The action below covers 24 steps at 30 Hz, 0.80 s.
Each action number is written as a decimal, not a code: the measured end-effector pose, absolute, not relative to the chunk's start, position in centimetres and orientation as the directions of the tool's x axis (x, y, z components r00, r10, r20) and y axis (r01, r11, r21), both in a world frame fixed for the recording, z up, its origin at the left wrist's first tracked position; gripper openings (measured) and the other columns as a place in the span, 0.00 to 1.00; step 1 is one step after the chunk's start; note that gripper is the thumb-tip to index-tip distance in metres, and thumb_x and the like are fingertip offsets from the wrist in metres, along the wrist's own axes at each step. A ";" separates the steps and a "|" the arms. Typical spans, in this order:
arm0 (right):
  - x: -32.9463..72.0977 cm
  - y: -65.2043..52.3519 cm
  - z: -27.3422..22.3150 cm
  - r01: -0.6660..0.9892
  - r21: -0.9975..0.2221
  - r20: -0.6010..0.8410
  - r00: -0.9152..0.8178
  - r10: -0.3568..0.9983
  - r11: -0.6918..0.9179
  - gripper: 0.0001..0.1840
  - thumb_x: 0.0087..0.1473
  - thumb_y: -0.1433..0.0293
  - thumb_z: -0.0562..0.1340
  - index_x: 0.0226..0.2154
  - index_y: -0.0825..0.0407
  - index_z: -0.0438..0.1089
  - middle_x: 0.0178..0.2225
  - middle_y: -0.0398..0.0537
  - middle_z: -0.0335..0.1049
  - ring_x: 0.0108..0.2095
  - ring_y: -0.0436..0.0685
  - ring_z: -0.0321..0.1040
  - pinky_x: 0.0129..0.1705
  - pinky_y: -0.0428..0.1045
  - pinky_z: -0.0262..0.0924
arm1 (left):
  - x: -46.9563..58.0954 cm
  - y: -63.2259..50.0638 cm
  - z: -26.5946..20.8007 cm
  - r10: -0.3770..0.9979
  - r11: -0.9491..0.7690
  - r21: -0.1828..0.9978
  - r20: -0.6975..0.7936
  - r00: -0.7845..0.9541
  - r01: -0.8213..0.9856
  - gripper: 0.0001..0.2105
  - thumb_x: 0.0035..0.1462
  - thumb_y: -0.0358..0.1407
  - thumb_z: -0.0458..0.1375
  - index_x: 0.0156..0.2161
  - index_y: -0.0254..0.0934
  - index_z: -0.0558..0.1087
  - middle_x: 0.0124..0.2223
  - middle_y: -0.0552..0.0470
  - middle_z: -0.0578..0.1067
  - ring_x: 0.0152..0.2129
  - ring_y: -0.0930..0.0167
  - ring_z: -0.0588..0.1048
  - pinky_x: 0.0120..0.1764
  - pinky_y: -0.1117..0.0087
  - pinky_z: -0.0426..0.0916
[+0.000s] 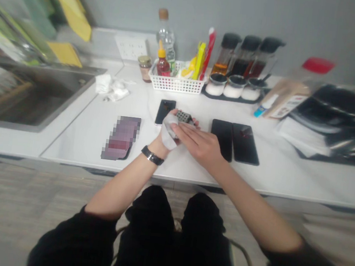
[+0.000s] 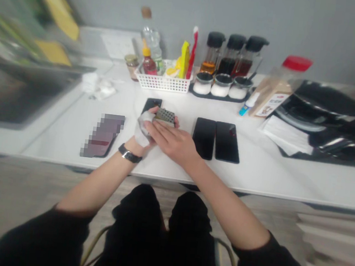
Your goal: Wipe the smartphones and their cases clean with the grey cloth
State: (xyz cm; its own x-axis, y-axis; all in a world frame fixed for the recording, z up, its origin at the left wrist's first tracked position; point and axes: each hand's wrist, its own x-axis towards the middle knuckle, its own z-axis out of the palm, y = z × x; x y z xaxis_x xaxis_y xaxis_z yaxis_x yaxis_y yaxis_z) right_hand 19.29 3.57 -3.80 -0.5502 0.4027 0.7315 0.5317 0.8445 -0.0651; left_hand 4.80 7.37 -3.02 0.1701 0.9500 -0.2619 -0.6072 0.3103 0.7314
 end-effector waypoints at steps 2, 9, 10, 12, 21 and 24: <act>20.1 3.1 -4.7 0.565 0.018 0.755 -0.549 0.359 0.825 0.19 0.72 0.74 0.61 0.62 0.52 0.76 0.57 0.53 0.82 0.56 0.59 0.82 0.60 0.53 0.78 | 4.8 7.3 -2.3 0.960 0.273 0.685 -0.245 0.139 -0.675 0.19 0.73 0.45 0.48 0.34 0.37 0.72 0.29 0.48 0.77 0.31 0.66 0.81 0.46 0.60 0.79; 18.3 1.4 -4.6 0.657 -0.299 0.543 -0.479 0.690 0.692 0.34 0.76 0.58 0.53 0.73 0.66 0.60 0.72 0.69 0.62 0.74 0.68 0.59 0.75 0.64 0.57 | 6.0 6.8 -3.4 0.965 0.252 0.667 -0.223 0.136 -0.701 0.22 0.73 0.56 0.49 0.43 0.40 0.74 0.37 0.46 0.80 0.47 0.56 0.83 0.51 0.50 0.79; 17.5 2.0 -4.0 0.664 -0.346 0.482 -0.480 0.733 0.662 0.37 0.77 0.57 0.51 0.73 0.68 0.58 0.73 0.71 0.59 0.76 0.69 0.55 0.77 0.65 0.52 | 6.2 6.7 -3.7 0.964 0.258 0.668 -0.220 0.146 -0.698 0.22 0.74 0.54 0.46 0.46 0.41 0.75 0.42 0.44 0.81 0.51 0.55 0.82 0.53 0.48 0.78; 16.0 3.7 -2.7 0.679 -0.430 0.358 -0.477 0.802 0.596 0.39 0.78 0.56 0.47 0.74 0.72 0.54 0.75 0.73 0.53 0.78 0.70 0.49 0.79 0.66 0.45 | 6.4 6.4 -4.2 0.972 0.227 0.680 -0.198 0.123 -0.697 0.20 0.76 0.48 0.43 0.54 0.44 0.75 0.53 0.43 0.81 0.58 0.55 0.79 0.57 0.47 0.76; 18.1 0.2 -2.9 0.636 -0.528 0.227 -0.532 0.815 0.562 0.46 0.75 0.46 0.42 0.79 0.60 0.41 0.79 0.67 0.40 0.81 0.68 0.36 0.79 0.71 0.39 | 5.5 7.0 -2.7 0.969 0.239 0.644 -0.205 0.137 -0.727 0.26 0.74 0.58 0.45 0.54 0.43 0.75 0.35 0.50 0.81 0.52 0.58 0.82 0.58 0.48 0.76; 19.5 0.1 -3.1 0.647 -0.554 0.182 -0.520 0.834 0.524 0.47 0.74 0.43 0.43 0.80 0.56 0.37 0.80 0.63 0.38 0.81 0.68 0.33 0.79 0.72 0.35 | 6.0 6.7 -2.7 0.934 0.356 0.624 -0.242 0.262 -0.696 0.25 0.73 0.58 0.50 0.52 0.40 0.77 0.34 0.50 0.82 0.52 0.56 0.83 0.59 0.49 0.76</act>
